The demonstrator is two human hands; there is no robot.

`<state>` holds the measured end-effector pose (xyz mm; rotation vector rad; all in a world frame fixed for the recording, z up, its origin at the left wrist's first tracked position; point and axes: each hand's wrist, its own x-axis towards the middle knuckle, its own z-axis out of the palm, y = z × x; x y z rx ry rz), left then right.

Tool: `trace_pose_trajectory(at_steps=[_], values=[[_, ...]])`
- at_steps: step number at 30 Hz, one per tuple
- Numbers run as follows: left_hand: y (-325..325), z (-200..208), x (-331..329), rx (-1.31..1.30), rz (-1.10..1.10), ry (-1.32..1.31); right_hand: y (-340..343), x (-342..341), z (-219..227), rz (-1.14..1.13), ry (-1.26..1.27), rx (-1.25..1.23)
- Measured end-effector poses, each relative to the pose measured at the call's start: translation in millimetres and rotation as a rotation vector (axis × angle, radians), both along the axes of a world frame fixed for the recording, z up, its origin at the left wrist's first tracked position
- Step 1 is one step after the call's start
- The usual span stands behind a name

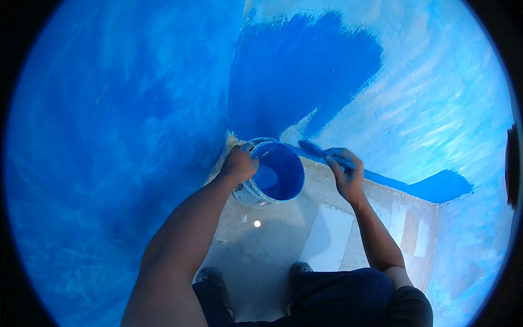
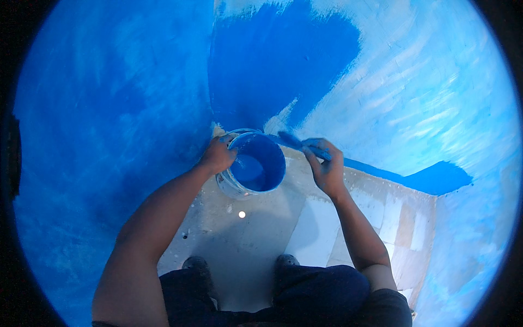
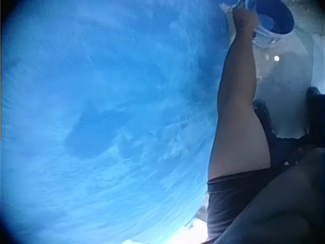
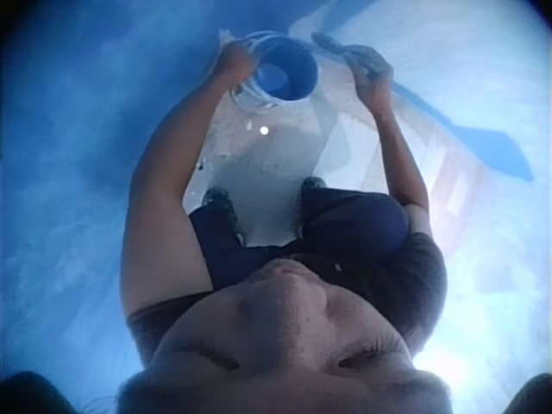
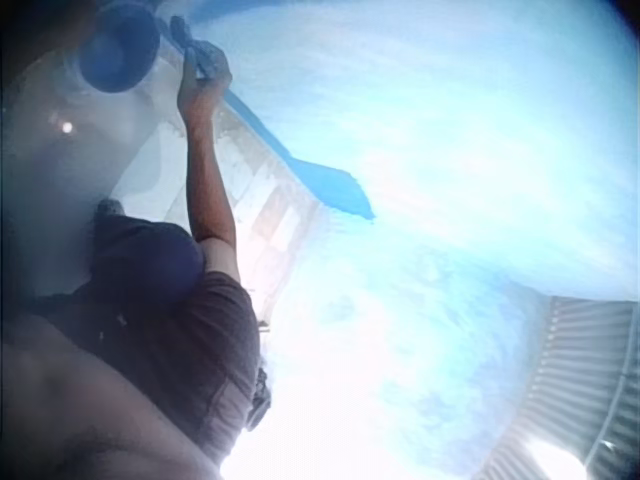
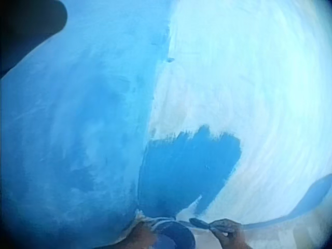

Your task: The person paints the lower corner of a blue wall using a brush and a bucket of paint.

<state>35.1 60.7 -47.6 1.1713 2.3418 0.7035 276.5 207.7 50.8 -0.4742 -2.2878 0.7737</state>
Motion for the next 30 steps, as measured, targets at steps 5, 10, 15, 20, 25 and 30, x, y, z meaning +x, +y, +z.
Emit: trace_pose_trajectory(at_steps=[5,10,15,20,25,30], values=[[-5,-21,-14,-0.009,-0.021,0.027,10,-17,-2,-0.048,0.168,0.644],[-6,-32,-16,-0.109,-0.020,-0.007,24,-24,-54,-0.039,-0.076,0.712],[-10,-53,-30,-0.183,-0.101,0.102,18,-27,-58,0.016,-0.145,0.653],[-27,-45,-35,-0.087,-0.079,0.021,19,-32,-16,-0.070,0.142,0.788],[-17,-48,-32,-0.176,-0.121,0.088,28,-16,-67,-0.046,-0.119,0.729],[-26,-54,-34,-0.020,-0.107,0.162,22,-15,-60,-0.008,-0.211,0.590]])
